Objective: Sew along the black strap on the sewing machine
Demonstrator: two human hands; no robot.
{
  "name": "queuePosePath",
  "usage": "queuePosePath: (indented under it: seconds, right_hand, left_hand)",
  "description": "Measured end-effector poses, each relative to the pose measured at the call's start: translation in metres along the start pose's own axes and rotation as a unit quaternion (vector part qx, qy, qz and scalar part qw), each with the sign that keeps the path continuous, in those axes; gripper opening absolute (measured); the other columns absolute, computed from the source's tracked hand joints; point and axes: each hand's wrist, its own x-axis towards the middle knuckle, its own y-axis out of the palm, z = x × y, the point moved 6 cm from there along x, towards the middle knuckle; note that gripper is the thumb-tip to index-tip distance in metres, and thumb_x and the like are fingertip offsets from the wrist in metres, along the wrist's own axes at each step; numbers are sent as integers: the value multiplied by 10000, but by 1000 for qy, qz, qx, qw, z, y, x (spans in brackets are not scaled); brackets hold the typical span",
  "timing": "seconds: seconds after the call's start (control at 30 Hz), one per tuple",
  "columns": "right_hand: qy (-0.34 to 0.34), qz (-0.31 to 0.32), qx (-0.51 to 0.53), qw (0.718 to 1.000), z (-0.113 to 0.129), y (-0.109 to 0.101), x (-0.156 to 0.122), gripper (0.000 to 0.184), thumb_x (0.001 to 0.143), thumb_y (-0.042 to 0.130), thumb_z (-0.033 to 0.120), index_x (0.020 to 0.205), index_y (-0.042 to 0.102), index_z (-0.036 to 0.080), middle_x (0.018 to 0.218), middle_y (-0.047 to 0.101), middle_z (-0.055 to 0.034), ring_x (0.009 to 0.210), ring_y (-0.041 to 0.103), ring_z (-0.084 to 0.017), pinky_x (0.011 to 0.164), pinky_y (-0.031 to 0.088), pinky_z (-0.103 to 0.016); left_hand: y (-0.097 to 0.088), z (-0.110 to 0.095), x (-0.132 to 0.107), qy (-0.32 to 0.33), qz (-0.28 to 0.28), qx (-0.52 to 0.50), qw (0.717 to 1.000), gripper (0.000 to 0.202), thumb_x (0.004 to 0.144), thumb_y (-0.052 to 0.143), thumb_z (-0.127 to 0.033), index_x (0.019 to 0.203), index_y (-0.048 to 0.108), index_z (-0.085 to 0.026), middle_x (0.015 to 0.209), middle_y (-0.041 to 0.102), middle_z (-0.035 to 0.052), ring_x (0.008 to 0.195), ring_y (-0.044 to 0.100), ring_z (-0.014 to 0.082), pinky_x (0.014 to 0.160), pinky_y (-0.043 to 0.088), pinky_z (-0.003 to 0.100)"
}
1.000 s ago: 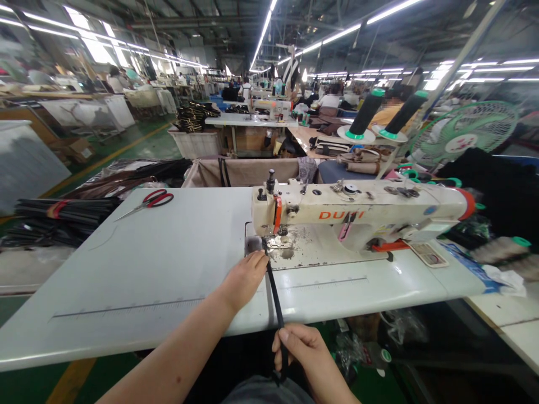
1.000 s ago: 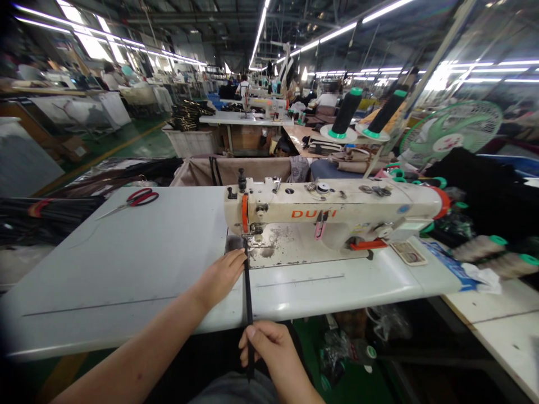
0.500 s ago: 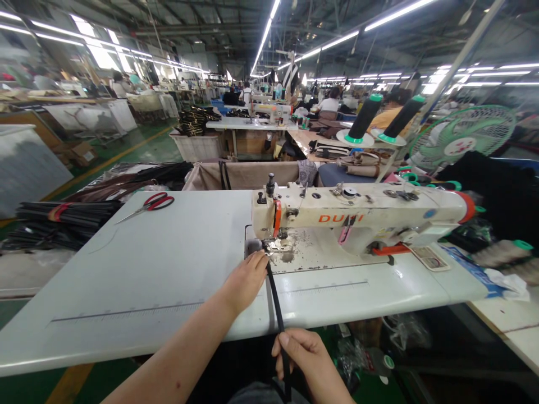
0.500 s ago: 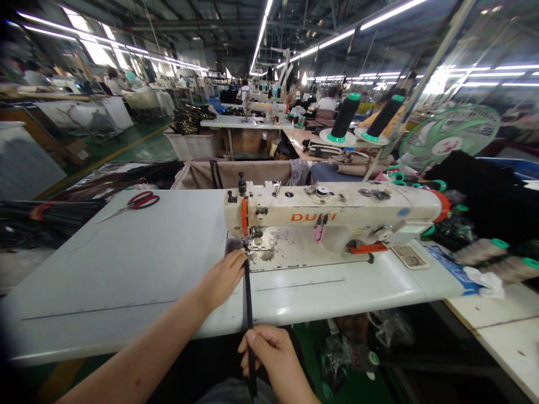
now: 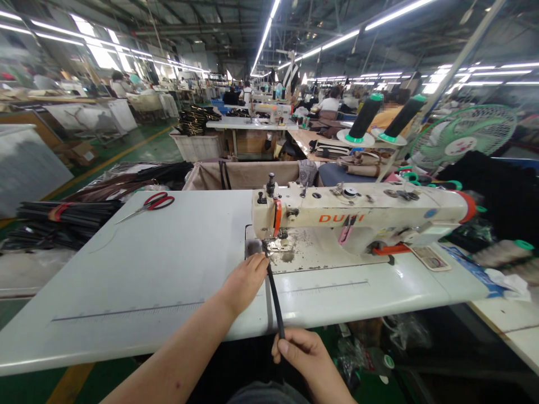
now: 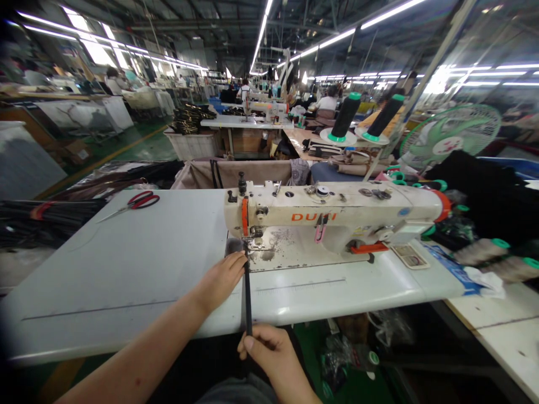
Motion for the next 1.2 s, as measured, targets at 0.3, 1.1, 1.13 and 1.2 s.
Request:
queuePosePath:
  seconds: [0.3, 1.1, 1.13, 1.2]
  right_hand:
    - [-70, 28, -52, 996, 19, 5, -1, 317, 843, 821, 497, 777, 766, 192, 842, 681, -51, 837, 617, -222, 792, 461, -326]
    - [11, -2, -3, 1000, -7, 2, 2, 527, 882, 705, 670, 752, 789, 167, 634, 711, -47, 594, 559, -153, 596, 390, -274]
    - [10, -1, -4, 1000, -6, 2, 2, 524, 887, 704, 664, 750, 791, 166, 634, 711, -47, 596, 559, -153, 597, 387, -275]
    - [10, -2, -7, 1000, -5, 1, 1, 513, 895, 704, 650, 750, 793, 166, 640, 712, -48, 604, 562, -154, 601, 385, -275]
  left_hand:
    - [-2, -2, -1, 20, 3, 5, 1000, 285, 1036, 423, -128, 1261, 599, -124, 1270, 669, 142, 1276, 618, 264, 1128, 524, 415]
    - [2, 3, -2, 5, -2, -22, 1000, 305, 1049, 412, -170, 1308, 573, -165, 1293, 662, 124, 1297, 615, 265, 1131, 528, 440]
    - [2, 3, -2, 9, -3, -19, 1000, 304, 1048, 413, -165, 1305, 575, -164, 1294, 661, 124, 1297, 614, 267, 1133, 528, 438]
    - [3, 3, -3, 12, -3, -16, 1000, 297, 1046, 418, -159, 1295, 580, -159, 1290, 663, 125, 1296, 614, 269, 1135, 526, 433]
